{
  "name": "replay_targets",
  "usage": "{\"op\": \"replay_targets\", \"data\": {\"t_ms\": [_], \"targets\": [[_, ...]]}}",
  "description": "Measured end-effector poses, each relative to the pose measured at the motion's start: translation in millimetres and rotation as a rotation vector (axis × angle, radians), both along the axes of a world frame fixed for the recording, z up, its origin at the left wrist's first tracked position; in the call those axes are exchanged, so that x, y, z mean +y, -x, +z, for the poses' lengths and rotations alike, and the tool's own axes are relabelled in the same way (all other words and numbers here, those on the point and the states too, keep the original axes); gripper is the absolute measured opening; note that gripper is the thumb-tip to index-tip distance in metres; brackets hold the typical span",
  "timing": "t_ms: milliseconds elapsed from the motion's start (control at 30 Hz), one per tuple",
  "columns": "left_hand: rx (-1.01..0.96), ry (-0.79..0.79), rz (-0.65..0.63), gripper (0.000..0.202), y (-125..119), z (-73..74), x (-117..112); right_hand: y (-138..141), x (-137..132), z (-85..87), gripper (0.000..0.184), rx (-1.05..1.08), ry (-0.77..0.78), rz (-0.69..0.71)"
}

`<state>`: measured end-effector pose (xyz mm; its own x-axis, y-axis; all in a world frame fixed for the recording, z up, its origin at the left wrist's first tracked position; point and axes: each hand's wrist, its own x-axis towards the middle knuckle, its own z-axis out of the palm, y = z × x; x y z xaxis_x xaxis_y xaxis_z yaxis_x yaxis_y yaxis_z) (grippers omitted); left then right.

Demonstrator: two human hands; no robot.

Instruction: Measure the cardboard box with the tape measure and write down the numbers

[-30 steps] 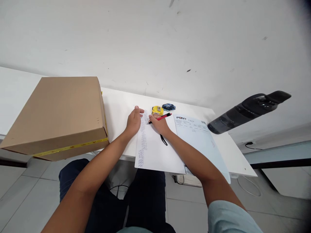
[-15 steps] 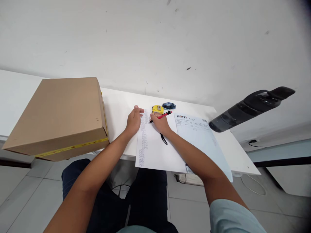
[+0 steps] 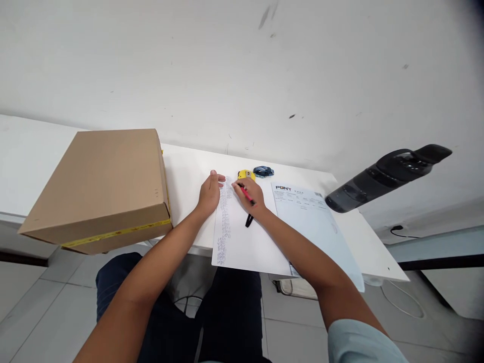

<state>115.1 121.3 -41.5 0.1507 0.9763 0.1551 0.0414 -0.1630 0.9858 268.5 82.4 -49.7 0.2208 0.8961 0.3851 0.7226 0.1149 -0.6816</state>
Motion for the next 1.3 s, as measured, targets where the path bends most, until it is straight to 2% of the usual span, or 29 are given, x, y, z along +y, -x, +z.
{"op": "replay_targets", "data": {"t_ms": [33, 100, 233, 300, 467, 533, 700, 767, 833, 933, 1000, 1067, 1133, 1200, 1300], "targets": [[0.001, 0.003, -0.002, 0.073, 0.2, 0.3, -0.1, -0.3, 0.0, -0.5, 0.021, -0.121, 0.013, 0.008], [0.006, 0.009, -0.004, 0.073, 0.5, 0.8, -0.6, -0.2, 1.1, -2.3, 0.031, -0.297, 0.058, 0.012], [0.033, 0.025, -0.011, 0.067, 1.2, 2.0, -2.2, 0.8, 4.2, -6.2, 0.045, -0.473, 0.159, 0.052], [0.052, 0.036, -0.017, 0.066, 1.7, 2.8, -3.0, -1.7, 5.9, -6.7, 0.049, -0.527, 0.154, 0.063], [0.071, 0.043, -0.022, 0.068, 2.0, 4.7, -3.7, -25.6, 16.9, -5.7, 0.046, -0.522, -0.067, -0.065], [0.067, 0.040, -0.018, 0.067, 2.2, 3.7, -3.4, -37.2, 23.0, -7.9, 0.046, -0.517, -0.081, -0.110], [0.065, 0.014, -0.020, 0.059, 4.2, -1.6, -1.8, -49.2, 30.7, -17.5, 0.055, -0.421, 0.038, -0.021], [0.065, -0.016, -0.024, 0.046, 4.3, -0.1, -3.5, -46.6, 29.7, -14.1, 0.051, -0.381, 0.011, 0.003], [0.054, -0.039, -0.027, 0.036, 4.4, 5.5, -9.8, -40.4, 25.1, -2.7, 0.048, -0.353, -0.071, 0.004], [-0.008, -0.032, -0.039, 0.054, 10.5, 19.1, -32.4, -23.0, 6.2, 26.2, 0.054, -0.362, -0.358, 0.069], [-0.070, -0.012, -0.069, 0.053, 25.0, 28.6, -57.2, -6.2, -17.1, 46.9, 0.064, -0.444, -0.577, 0.214], [-0.133, 0.014, -0.116, 0.051, 50.0, 37.4, -89.3, 13.0, -48.0, 63.7, 0.078, -0.533, -0.732, 0.362], [-0.218, 0.069, -0.208, 0.054, 82.7, 46.4, -125.9, 33.0, -82.5, 73.5, 0.087, -0.585, -0.800, 0.482], [-0.241, 0.136, -0.299, 0.052, 116.6, 57.2, -161.4, 53.7, -115.3, 76.1, 0.087, -0.513, -0.768, 0.616], [-0.101, 0.105, -0.252, 0.040, 156.4, 75.4, -199.8, 86.4, -150.6, 72.7, 0.093, -0.093, -0.429, 0.796]]}}
